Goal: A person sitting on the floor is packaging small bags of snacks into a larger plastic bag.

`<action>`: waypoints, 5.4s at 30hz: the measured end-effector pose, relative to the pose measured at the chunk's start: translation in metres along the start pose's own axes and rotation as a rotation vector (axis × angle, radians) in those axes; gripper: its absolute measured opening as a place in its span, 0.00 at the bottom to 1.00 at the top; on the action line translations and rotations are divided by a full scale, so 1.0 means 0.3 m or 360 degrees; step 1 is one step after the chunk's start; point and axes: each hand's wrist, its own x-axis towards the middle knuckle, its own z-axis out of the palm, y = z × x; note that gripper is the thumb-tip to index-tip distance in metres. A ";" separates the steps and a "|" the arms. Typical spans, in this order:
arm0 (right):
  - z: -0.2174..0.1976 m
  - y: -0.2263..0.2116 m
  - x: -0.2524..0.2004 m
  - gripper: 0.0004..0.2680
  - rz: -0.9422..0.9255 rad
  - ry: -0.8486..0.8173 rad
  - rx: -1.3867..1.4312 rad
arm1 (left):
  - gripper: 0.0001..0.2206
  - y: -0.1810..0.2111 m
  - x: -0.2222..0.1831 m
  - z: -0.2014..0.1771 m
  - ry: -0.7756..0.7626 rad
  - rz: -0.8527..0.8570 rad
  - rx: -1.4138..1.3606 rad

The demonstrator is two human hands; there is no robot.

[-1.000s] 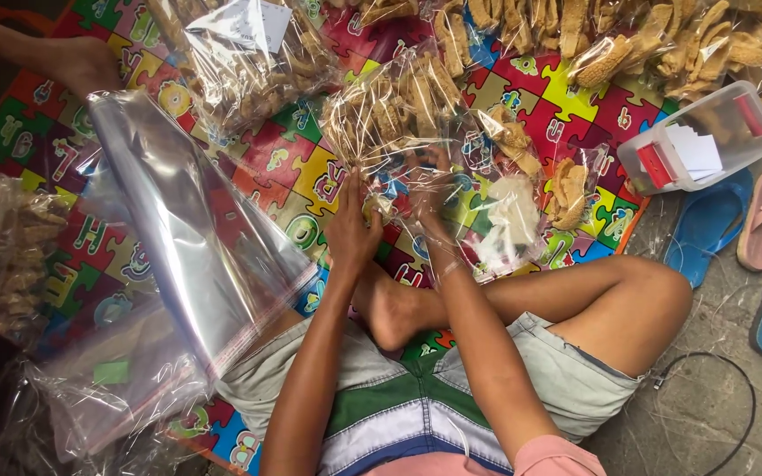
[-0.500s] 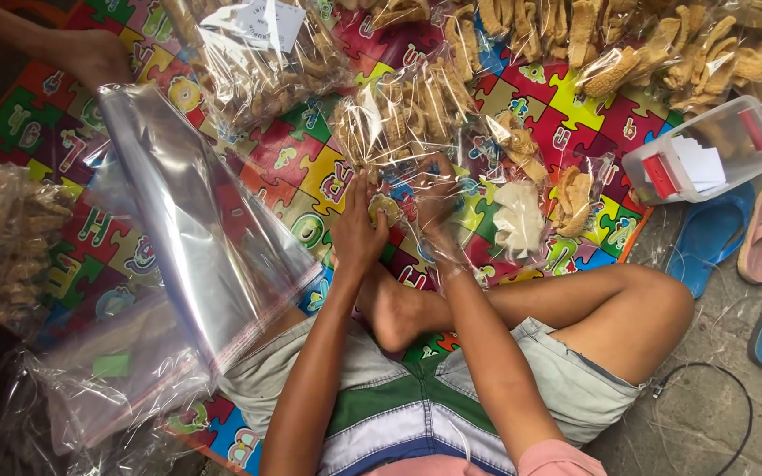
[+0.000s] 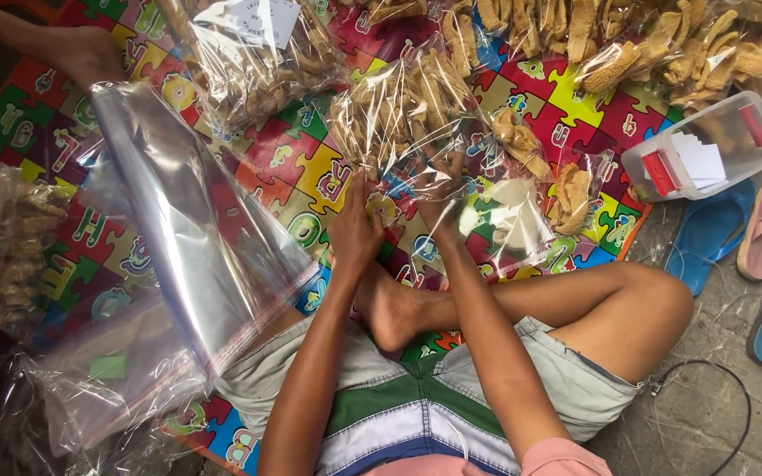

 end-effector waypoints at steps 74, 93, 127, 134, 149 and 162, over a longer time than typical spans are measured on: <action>-0.529 0.546 0.123 0.25 0.0886 -0.0357 -0.0462 | 0.35 0.077 -0.107 0.012 0.0222 0.0411 0.0311; -0.476 0.528 0.071 0.23 0.0522 -0.0131 -0.0129 | 0.36 0.071 -0.174 0.129 -0.0379 0.0813 0.0675; -0.718 0.034 -0.121 0.20 0.1413 -0.1655 0.1699 | 0.08 0.139 -0.151 0.046 -0.0185 0.1086 0.0122; -0.684 0.065 -0.125 0.17 0.1132 -0.1951 0.1162 | 0.05 0.172 -0.125 -0.011 -0.0142 0.0682 -0.0455; -0.602 0.104 -0.173 0.24 0.1489 -0.1199 0.1126 | 0.06 0.269 -0.143 -0.108 0.0106 0.0790 -0.0595; -0.531 -0.278 -0.095 0.30 0.1552 -0.0727 0.1296 | 0.03 0.282 -0.156 -0.088 0.0371 0.1109 -0.0532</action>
